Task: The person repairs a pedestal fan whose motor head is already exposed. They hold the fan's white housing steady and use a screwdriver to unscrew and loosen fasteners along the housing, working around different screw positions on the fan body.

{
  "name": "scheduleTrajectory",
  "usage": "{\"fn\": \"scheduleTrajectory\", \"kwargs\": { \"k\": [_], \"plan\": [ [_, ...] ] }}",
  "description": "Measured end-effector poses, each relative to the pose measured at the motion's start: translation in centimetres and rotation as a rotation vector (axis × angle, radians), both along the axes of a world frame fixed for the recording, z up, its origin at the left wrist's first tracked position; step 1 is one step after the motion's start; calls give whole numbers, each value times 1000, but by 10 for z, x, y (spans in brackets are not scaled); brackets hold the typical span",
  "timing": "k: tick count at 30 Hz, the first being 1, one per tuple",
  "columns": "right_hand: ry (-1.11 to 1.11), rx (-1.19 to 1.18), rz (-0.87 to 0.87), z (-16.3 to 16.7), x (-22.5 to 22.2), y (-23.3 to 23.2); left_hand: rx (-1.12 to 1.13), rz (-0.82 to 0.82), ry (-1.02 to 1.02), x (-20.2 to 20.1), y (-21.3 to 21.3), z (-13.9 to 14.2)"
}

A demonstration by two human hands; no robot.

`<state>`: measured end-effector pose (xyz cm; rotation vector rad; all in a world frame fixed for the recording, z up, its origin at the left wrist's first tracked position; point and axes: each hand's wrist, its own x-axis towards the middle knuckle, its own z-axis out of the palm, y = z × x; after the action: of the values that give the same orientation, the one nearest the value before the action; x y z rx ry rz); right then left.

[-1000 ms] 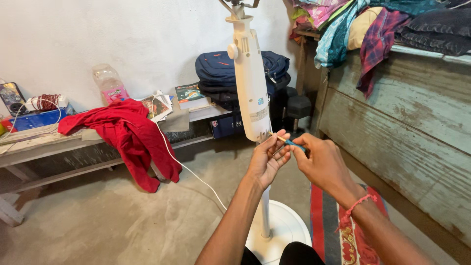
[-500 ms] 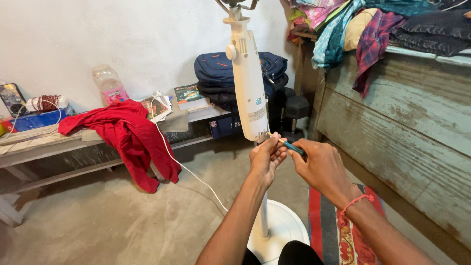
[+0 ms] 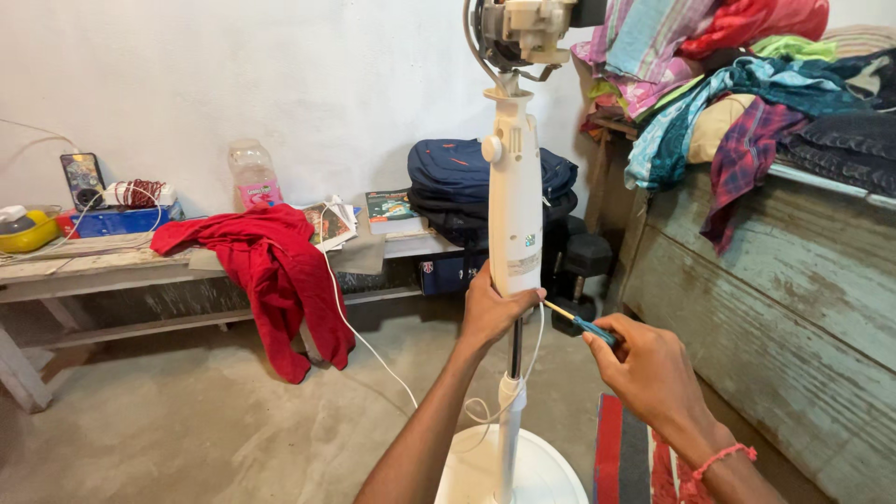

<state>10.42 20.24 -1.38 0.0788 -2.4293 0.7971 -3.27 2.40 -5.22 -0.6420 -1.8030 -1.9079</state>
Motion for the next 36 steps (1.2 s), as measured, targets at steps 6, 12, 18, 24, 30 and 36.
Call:
{"fn": "scheduleTrajectory", "kwargs": {
  "k": [6, 12, 18, 24, 30, 36],
  "plan": [
    [192, 115, 39, -8, 4, 3, -30, 92, 20, 0, 0, 3],
    [326, 232, 33, -22, -1, 5, -24, 84, 47, 10, 1, 7],
    [-80, -32, -217, -31, -21, 14, -42, 146, 24, 21, 0, 13],
    [-141, 51, -177, -48, -58, 47, 213, -69, 139, 7, -6, 34],
    [18, -152, -181, -77, -76, 95, 216, -664, -34, -50, -13, 62],
    [-31, -311, -228, -83, -82, 130, 331, -686, 35, -60, -6, 61]
  ]
}}
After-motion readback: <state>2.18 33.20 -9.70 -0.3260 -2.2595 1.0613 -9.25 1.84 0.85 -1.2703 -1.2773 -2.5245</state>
